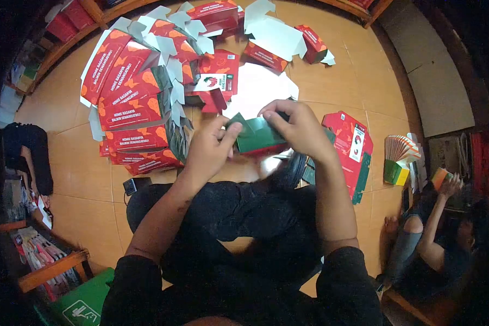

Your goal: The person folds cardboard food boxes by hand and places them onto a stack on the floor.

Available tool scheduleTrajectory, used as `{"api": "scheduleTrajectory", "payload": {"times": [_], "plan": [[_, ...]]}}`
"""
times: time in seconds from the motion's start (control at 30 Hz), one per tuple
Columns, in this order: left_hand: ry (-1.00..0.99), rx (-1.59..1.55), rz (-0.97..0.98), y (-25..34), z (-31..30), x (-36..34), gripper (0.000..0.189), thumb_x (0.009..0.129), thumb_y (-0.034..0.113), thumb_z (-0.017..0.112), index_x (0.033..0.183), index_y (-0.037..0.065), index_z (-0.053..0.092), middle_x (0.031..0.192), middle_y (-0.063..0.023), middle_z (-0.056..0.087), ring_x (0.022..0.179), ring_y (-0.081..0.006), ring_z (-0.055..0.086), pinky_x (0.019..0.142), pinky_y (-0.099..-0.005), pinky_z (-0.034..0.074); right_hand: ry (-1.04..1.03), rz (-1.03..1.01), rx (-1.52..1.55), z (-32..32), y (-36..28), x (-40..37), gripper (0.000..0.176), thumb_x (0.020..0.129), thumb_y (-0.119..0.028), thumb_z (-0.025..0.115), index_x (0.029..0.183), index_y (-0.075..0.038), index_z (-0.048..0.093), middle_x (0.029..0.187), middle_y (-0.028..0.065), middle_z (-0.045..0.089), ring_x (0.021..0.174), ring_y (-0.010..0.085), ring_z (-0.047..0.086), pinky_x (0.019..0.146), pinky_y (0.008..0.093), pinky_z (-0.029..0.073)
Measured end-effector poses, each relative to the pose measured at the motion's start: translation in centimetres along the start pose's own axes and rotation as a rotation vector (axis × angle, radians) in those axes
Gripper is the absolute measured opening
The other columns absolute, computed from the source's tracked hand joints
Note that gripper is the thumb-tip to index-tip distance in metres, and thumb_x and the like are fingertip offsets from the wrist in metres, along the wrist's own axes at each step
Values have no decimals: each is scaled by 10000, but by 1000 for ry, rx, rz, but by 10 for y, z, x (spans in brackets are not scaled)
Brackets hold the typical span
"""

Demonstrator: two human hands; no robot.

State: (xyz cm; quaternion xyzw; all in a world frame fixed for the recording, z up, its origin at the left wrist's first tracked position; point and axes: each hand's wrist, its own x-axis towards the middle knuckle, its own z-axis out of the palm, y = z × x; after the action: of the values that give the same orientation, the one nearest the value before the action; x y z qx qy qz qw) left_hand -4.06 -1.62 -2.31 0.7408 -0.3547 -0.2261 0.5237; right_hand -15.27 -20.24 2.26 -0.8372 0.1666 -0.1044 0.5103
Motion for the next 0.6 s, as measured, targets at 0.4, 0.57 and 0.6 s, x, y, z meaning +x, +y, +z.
{"api": "scheduleTrajectory", "payload": {"times": [0.4,0.57,0.6], "plan": [[322,121,-1,-10,4,6,241,895,245,690,857,10,651,521,-17,452,463,-93,398,461,-311,317,-66,-51,-169,15,-6,-1,187,956,-142,578,976,28,652,837,57,654,781,100,571,707,275,476],[357,111,113,-11,6,4,223,887,227,705,951,13,696,515,-3,476,469,-76,441,464,-282,353,-20,-74,-122,20,-7,-1,182,952,-145,582,972,20,654,860,60,653,813,106,574,731,275,473],[358,111,113,-12,6,4,223,887,227,705,951,13,696,515,-3,476,469,-76,441,464,-282,353,-9,-82,-104,20,-7,-1,180,950,-148,584,973,16,655,865,61,652,825,107,576,738,275,472]]}}
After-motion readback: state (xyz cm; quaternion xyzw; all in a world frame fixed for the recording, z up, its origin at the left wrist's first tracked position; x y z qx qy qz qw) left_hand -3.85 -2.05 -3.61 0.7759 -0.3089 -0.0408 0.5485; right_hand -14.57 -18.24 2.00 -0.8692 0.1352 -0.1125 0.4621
